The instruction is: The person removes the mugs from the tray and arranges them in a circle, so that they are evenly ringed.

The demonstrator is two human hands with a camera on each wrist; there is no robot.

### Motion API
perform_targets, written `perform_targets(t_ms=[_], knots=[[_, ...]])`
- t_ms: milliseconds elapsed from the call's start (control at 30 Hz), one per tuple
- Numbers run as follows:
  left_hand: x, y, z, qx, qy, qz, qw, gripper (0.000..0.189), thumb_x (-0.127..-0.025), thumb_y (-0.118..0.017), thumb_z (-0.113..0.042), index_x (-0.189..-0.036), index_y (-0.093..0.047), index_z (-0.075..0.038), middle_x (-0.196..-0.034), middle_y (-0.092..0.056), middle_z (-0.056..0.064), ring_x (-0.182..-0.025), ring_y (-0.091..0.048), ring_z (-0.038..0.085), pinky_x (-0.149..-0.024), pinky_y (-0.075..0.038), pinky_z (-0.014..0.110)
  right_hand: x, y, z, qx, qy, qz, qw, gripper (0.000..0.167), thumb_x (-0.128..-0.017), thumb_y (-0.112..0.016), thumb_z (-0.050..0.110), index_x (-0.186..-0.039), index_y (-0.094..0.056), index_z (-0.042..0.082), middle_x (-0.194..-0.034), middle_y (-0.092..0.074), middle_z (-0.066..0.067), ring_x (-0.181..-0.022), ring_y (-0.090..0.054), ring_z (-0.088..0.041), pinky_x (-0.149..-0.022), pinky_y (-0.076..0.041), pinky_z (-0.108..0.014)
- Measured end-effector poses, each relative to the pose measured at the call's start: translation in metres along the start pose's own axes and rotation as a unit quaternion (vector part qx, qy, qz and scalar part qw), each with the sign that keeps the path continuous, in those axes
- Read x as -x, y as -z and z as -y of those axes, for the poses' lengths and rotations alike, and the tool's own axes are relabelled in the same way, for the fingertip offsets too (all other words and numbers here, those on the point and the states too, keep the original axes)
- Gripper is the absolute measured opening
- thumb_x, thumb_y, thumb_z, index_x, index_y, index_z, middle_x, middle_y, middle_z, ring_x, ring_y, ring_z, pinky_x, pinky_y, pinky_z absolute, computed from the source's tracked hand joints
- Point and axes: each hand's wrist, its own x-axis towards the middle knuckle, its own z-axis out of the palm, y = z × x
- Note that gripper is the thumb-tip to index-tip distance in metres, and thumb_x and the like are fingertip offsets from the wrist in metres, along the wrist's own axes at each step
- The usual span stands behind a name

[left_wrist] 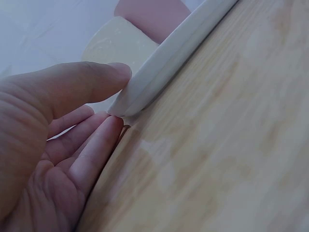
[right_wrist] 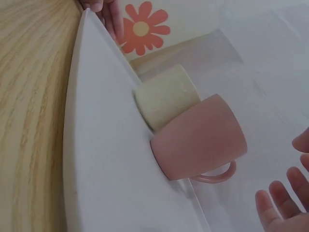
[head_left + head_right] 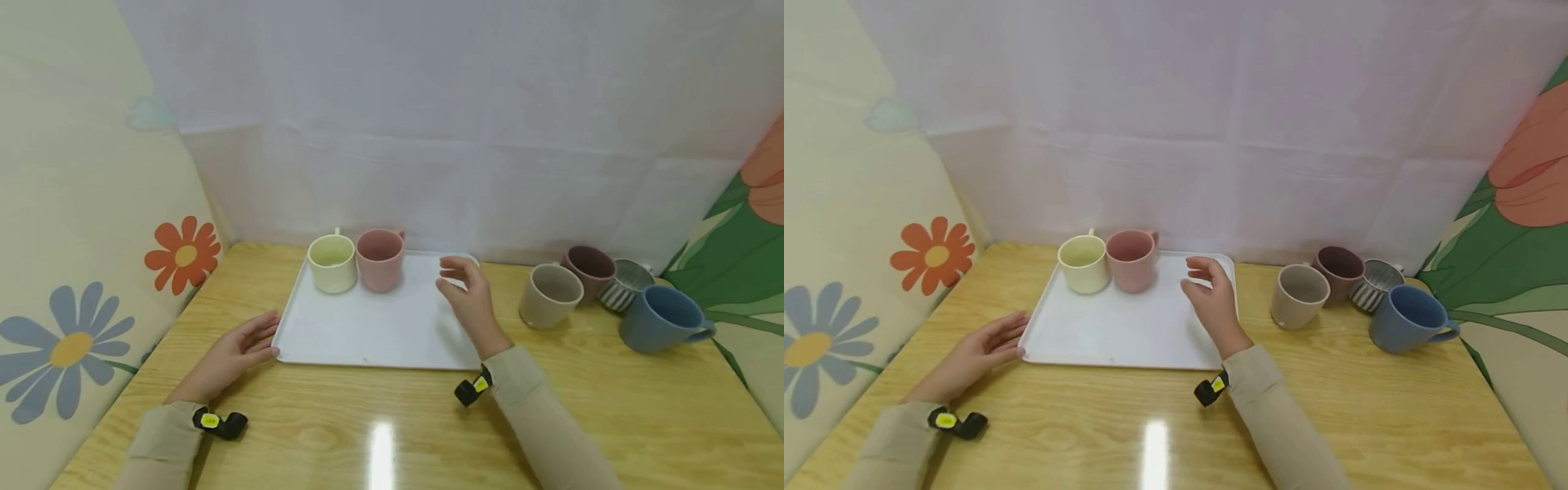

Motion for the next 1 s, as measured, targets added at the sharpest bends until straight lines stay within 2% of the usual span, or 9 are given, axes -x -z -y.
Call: perform_targets(t_ms=[267, 367, 533, 733, 867, 1000], knots=[[0.001, 0.0, 0.0, 0.004, -0.013, -0.004, 0.9999, 0.079, -0.097, -0.071, -0.011, -0.157, -0.023, 0.008, -0.156, -0.032, 0.034, -0.118, -0.05, -0.014, -0.096, -0.048, 0.012, -0.023, -0.021, -0.015, 0.022, -0.063, 0.064, 0.9957, 0.049, -0.088, -0.069, -0.006, -0.134, -0.053, -0.006, -0.136, -0.055, -0.026, -0.125, -0.052, -0.045, -0.103, -0.051, -0.041], [0.001, 0.0, -0.001, 0.009, -0.012, -0.001, 0.9999, 0.08, -0.097, -0.071, -0.012, -0.157, -0.022, 0.008, -0.156, -0.031, 0.035, -0.118, -0.05, -0.013, -0.096, -0.048, 0.012, -0.03, -0.027, -0.019, 0.032, -0.086, 0.08, 0.9926, 0.054, -0.089, -0.072, -0.003, -0.139, -0.051, -0.002, -0.138, -0.054, -0.022, -0.129, -0.05, -0.043, -0.105, -0.05, -0.045], [0.0, -0.001, -0.003, 0.011, 0.002, 0.002, 0.9999, 0.082, -0.096, -0.072, -0.015, -0.158, -0.022, 0.006, -0.157, -0.031, 0.032, -0.118, -0.05, -0.012, -0.096, -0.048, 0.012, -0.041, -0.036, -0.028, 0.055, -0.147, 0.09, 0.9836, 0.06, -0.088, -0.075, 0.004, -0.143, -0.05, 0.004, -0.139, -0.055, -0.018, -0.126, -0.054, -0.037, -0.101, -0.052, -0.045], [0.0, 0.0, -0.004, 0.007, 0.007, -0.003, 0.9999, 0.08, -0.097, -0.071, -0.014, -0.158, -0.023, 0.005, -0.157, -0.033, 0.031, -0.119, -0.051, -0.009, -0.096, -0.048, 0.013, -0.05, -0.045, -0.034, 0.014, -0.22, 0.108, 0.9695, 0.069, -0.087, -0.079, 0.008, -0.147, -0.046, 0.007, -0.145, -0.049, -0.017, -0.127, -0.054, -0.035, -0.102, -0.052, -0.045], [0.002, 0.0, -0.004, 0.01, 0.007, -0.001, 0.9999, 0.08, -0.097, -0.071, -0.013, -0.158, -0.023, 0.005, -0.157, -0.032, 0.031, -0.119, -0.051, -0.008, -0.097, -0.048, 0.013, -0.053, -0.048, -0.04, 0.025, -0.217, 0.116, 0.969, 0.073, -0.084, -0.081, 0.009, -0.148, -0.045, 0.01, -0.146, -0.05, -0.014, -0.127, -0.053, -0.034, -0.101, -0.053, -0.045], [0.003, 0.001, -0.006, 0.013, 0.007, -0.004, 0.9999, 0.08, -0.096, -0.071, -0.012, -0.158, -0.023, 0.005, -0.157, -0.033, 0.031, -0.119, -0.051, -0.009, -0.097, -0.048, 0.013, -0.058, -0.054, -0.041, 0.035, -0.174, 0.121, 0.9767, 0.075, -0.083, -0.082, 0.005, -0.148, -0.045, 0.008, -0.145, -0.053, -0.015, -0.128, -0.054, -0.034, -0.102, -0.052, -0.044]])
